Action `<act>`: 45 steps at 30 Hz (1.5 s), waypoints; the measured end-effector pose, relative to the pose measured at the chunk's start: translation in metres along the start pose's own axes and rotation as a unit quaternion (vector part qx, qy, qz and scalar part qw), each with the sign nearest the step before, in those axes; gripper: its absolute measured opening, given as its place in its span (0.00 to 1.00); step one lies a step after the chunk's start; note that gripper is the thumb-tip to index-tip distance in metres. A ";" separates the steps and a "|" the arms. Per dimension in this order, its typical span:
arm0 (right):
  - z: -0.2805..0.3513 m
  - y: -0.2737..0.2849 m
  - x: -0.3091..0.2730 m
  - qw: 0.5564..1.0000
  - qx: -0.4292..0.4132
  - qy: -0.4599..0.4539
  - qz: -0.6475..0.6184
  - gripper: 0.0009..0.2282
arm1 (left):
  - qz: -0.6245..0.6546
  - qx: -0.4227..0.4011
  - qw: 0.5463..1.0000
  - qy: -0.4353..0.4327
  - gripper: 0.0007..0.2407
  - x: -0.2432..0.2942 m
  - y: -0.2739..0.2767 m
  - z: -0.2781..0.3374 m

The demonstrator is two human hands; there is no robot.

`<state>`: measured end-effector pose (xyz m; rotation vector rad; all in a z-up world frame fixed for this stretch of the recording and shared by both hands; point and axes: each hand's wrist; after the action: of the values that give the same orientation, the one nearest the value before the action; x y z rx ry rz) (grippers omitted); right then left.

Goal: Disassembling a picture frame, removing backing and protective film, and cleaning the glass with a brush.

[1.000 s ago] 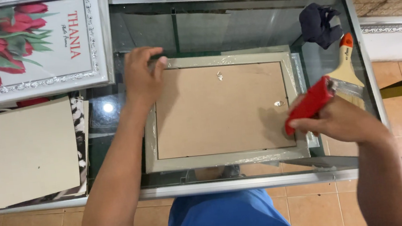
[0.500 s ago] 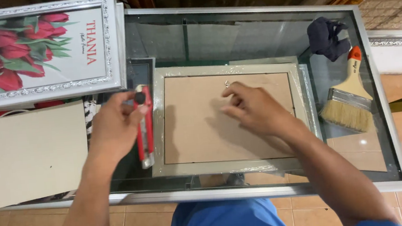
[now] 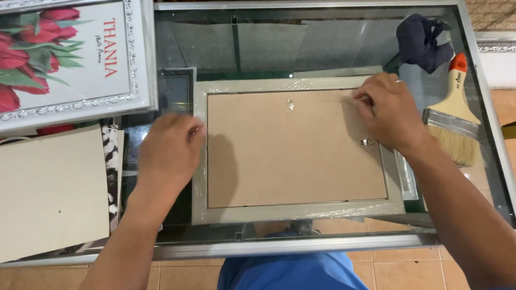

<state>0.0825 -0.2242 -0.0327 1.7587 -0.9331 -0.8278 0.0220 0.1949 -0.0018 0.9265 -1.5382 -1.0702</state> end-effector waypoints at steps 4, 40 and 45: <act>-0.015 -0.017 -0.003 0.998 0.023 0.039 0.035 0.03 | -0.012 -0.002 0.996 -0.085 0.05 0.015 -0.039 -0.073; 0.000 0.040 -0.017 0.878 -0.346 -0.330 -0.012 0.12 | -0.030 -0.286 0.948 0.135 0.13 0.025 0.011 -0.063; 0.023 0.053 -0.068 0.857 -0.310 -0.411 0.014 0.12 | 0.033 -0.230 0.955 0.186 0.11 0.042 0.020 -0.005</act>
<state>0.0180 -0.1892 0.0180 0.7944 -1.0424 -1.7041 0.0178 0.1612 0.0305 0.6950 -0.9475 -1.0722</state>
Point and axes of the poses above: each hand's wrist, its own z-axis away from the middle knuckle, its own y-axis out of the back of the hand, x = y × z, and after that the axes turned 8 degrees about -x, right-handed
